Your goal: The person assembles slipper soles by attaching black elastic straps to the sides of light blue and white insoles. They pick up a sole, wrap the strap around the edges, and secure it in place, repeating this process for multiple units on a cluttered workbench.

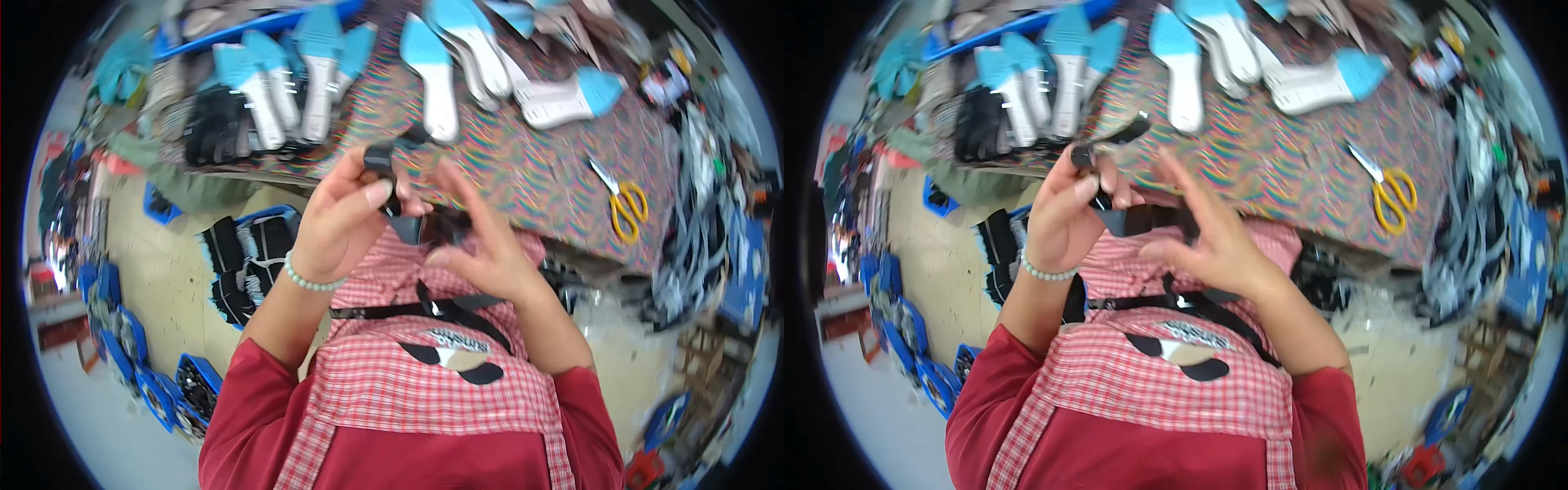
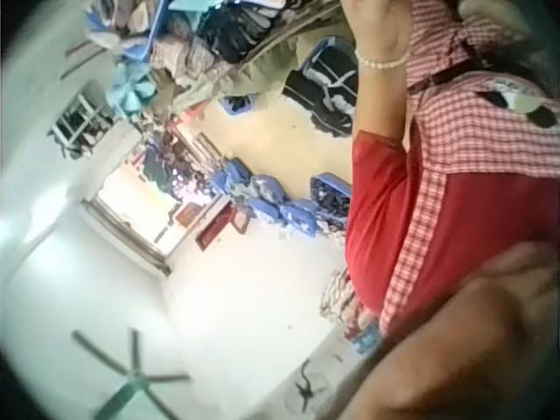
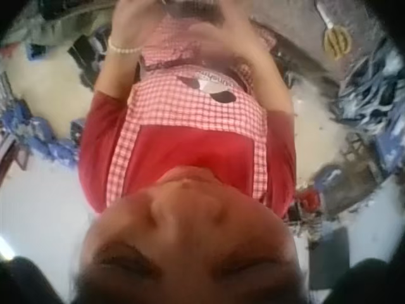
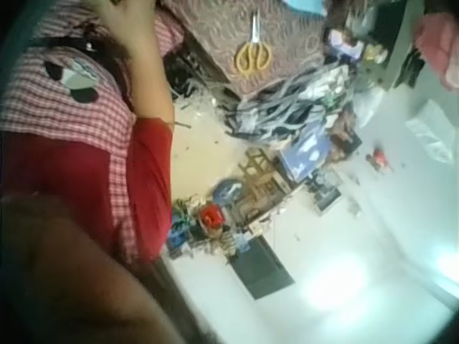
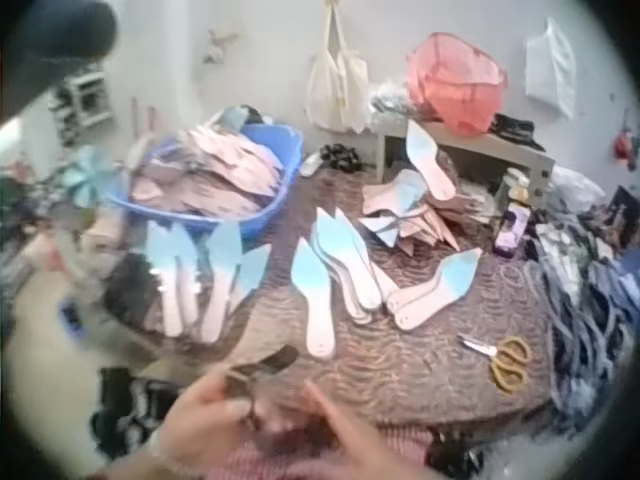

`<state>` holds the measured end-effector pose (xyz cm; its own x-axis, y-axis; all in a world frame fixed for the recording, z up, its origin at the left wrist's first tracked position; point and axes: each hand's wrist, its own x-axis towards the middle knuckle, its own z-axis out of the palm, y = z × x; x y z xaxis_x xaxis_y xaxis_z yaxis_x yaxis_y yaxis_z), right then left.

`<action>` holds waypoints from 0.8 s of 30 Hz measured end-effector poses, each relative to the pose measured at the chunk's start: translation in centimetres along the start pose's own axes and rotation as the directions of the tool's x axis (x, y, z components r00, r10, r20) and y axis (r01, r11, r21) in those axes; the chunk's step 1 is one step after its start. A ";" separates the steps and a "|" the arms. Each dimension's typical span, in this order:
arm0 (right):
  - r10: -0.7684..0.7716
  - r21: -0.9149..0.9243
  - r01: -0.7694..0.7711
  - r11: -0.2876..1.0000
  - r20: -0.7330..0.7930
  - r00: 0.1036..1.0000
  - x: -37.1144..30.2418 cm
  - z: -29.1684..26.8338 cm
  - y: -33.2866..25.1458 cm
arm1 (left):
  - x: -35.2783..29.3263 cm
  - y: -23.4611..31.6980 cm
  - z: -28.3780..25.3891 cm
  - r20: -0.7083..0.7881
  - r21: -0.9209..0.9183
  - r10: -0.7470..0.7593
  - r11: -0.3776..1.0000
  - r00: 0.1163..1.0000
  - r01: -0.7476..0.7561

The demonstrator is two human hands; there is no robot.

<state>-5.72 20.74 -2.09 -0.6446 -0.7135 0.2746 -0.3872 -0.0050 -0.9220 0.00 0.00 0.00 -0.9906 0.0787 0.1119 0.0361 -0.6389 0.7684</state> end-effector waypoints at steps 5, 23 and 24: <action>0.136 -0.104 -0.123 0.987 0.127 0.982 2.6 3.1 -3.7 | 1.9 10.0 -0.5 -0.362 -0.264 0.362 0.844 0.859 -0.467; -0.029 0.021 0.036 0.999 -0.275 0.961 2.9 3.0 -6.6 | -2.6 6.0 4.4 0.088 0.618 -0.052 0.786 0.995 -0.014; 0.001 0.114 0.036 0.993 -0.313 0.950 3.5 3.2 -6.6 | -2.0 3.0 4.2 0.125 0.613 0.057 0.781 0.991 -0.122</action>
<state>-3.32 16.06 4.11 -0.8192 -0.4583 0.3449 -0.3326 -0.1105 -0.9366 2.65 1.11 4.77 -0.9628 0.1371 0.2328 0.2296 -0.0393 0.9725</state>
